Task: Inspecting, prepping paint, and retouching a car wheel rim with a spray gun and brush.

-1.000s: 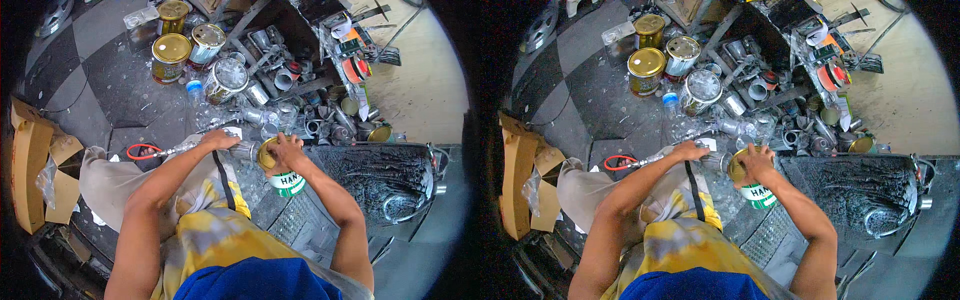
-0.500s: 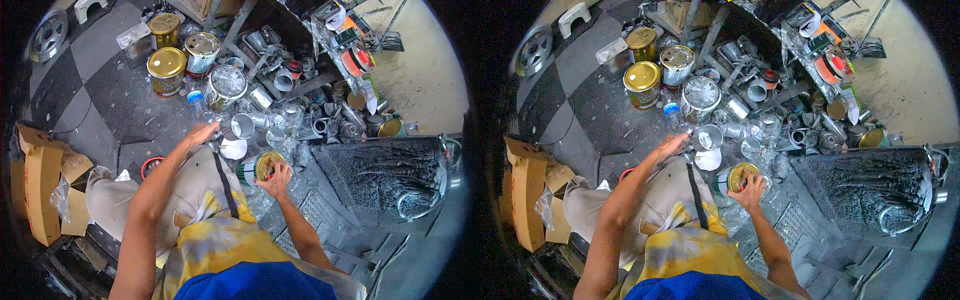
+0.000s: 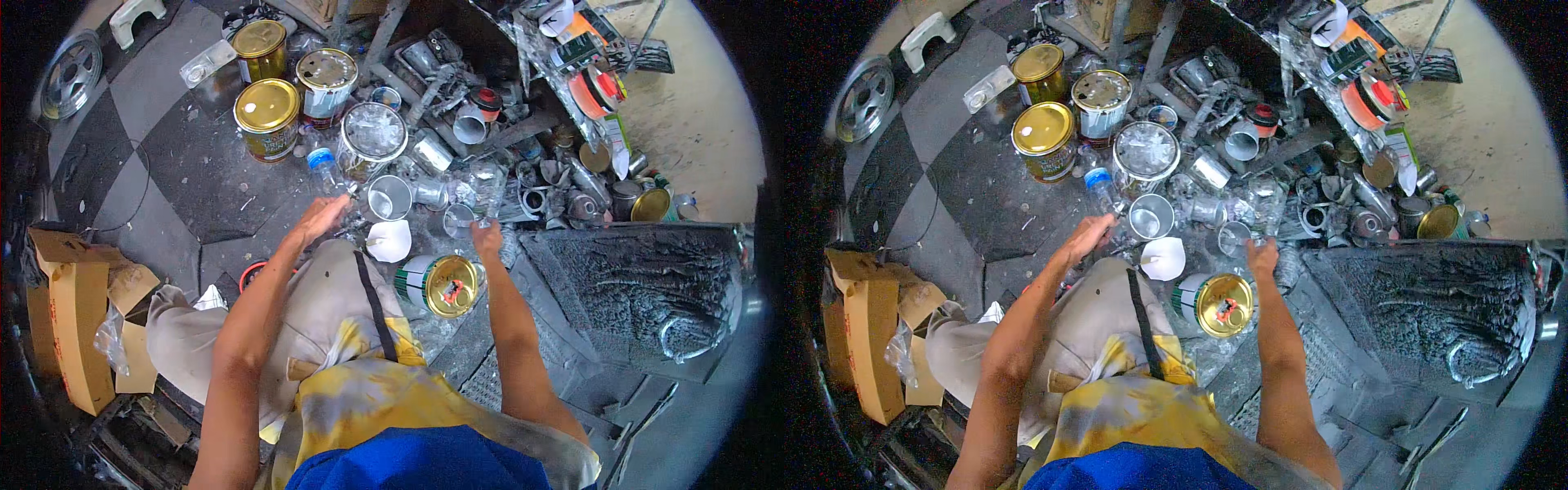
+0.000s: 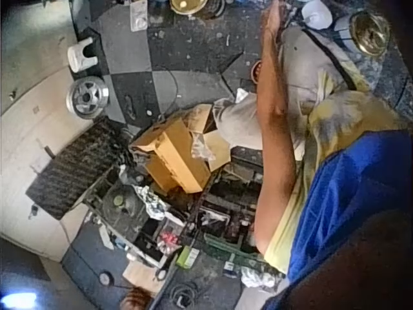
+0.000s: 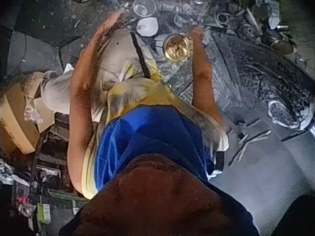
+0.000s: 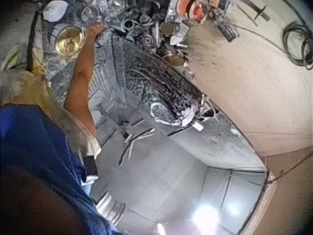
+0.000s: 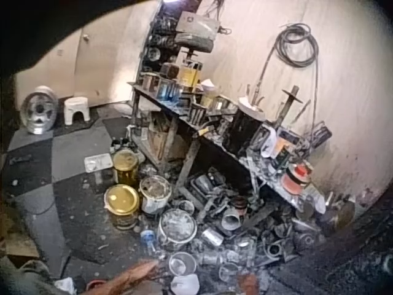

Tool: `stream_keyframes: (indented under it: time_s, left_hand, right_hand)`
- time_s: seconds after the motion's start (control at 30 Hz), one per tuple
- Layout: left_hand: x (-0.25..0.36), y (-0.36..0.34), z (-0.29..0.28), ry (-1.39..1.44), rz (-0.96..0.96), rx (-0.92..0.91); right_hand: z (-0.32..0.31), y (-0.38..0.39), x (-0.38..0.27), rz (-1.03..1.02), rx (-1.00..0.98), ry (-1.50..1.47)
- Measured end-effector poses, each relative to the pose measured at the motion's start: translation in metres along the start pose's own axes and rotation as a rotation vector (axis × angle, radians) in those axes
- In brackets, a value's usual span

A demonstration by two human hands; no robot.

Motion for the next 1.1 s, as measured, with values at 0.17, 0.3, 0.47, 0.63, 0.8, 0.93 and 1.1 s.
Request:
stream_keyframes:
  time_s: [0.17,0.3,0.47,0.63,0.8,0.93,1.1]
  left_hand:
    - [-0.01,-0.004,-0.03,-0.043,0.036,-0.03]
    - [0.011,-0.006,-0.006,-0.061,0.07,-0.075]
    - [-0.002,-0.004,-0.007,-0.151,-0.027,-0.005]
    - [0.013,-0.002,-0.005,-0.119,-0.002,0.075]
    - [0.025,-0.016,-0.001,-0.277,0.0,0.011]
    - [0.027,-0.013,0.001,-0.332,0.027,0.016]
    - [0.026,-0.015,0.011,-0.297,0.02,0.023]
  right_hand:
    - [0.013,0.002,-0.049,-0.095,-0.033,-0.009]
    - [0.024,0.013,-0.038,-0.223,-0.158,-0.158]
    - [-0.012,0.045,-0.067,-0.131,-0.108,-0.322]
    - [-0.067,0.064,-0.063,-0.253,-0.053,-0.245]
    - [-0.107,0.048,-0.034,-0.008,-0.008,-0.559]
    - [-0.176,0.048,-0.083,0.012,-0.018,-0.787]
    - [-0.227,0.092,-0.181,-0.093,-0.118,-0.923]
Point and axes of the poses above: each hand's wrist, its own y-axis away from the middle knuckle, its own z-axis out of the palm, x = y × z, the point moved 1 cm from there along -y, towards the middle knuckle, and after that the axes turned 11 degrees about z, right-handed, at the moved point
